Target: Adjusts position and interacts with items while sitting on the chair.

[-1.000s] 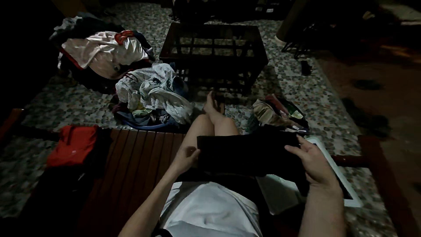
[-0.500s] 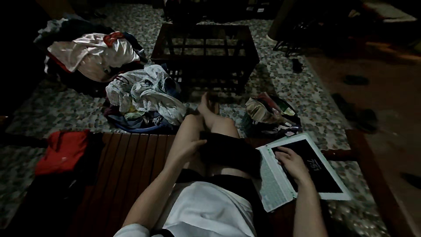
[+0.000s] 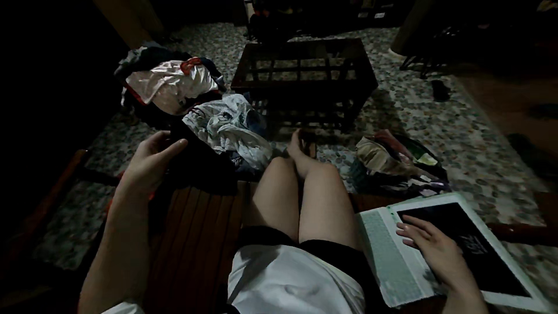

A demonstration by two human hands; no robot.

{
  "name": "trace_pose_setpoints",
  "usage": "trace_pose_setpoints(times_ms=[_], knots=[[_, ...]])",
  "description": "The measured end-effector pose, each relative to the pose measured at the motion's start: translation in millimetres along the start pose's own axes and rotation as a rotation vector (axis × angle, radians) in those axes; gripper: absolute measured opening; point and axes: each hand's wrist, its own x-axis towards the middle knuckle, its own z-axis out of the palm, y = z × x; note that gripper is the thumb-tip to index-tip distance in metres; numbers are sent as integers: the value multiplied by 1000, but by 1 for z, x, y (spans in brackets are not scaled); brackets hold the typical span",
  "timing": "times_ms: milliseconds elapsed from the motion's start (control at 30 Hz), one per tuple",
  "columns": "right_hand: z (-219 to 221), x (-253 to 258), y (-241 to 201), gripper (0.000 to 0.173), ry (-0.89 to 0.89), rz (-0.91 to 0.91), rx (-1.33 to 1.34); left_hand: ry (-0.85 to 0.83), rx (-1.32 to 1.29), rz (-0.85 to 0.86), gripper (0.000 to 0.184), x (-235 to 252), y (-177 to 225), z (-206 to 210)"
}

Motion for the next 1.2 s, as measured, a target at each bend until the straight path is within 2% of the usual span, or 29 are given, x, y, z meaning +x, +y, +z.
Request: trace_pose_setpoints(times_ms=[100,200,300,433,500,600,700,767,833,967,1033,1100,1200], knots=[[-2,-5,0,35,-16,4,-11,-24,56,51,29,-2,1,12],[-6,-9,3,36,-18,18,-14,-106,-28,74,33,-9,-3,49],[-10,-14,6,36,-13,31,-29,-239,-119,-3,34,-23,-11,112],[-16,-21,6,36,-13,11,-37,-463,-136,-75,49,-43,-49,221],[-18,-26,1,37,-21,1,-39,-559,-139,-123,50,-56,-61,266],[-20,-32,-7,39,-29,-11,-60,-637,-120,-108,46,-74,-68,309],[-13,-34,-12,39,-51,-1,-64,-716,-72,-86,44,-86,-77,327],[-3,-32,-12,38,-79,-2,-57,-747,-76,-107,44,-85,-78,322],[7,-26,-10,38,-118,-17,-50,-735,-114,-114,45,-76,-69,299],[19,-25,-13,38,-156,-54,-75,-605,-188,-123,40,-46,-56,206],[23,-25,-16,37,-170,-62,-78,-509,-215,-133,33,-32,-80,160],[28,-23,-17,37,-187,-66,-75,-467,-221,-180,32,-22,-125,125],[38,-20,-16,37,-213,-48,-80,-433,-171,-373,35,-20,-202,111]])
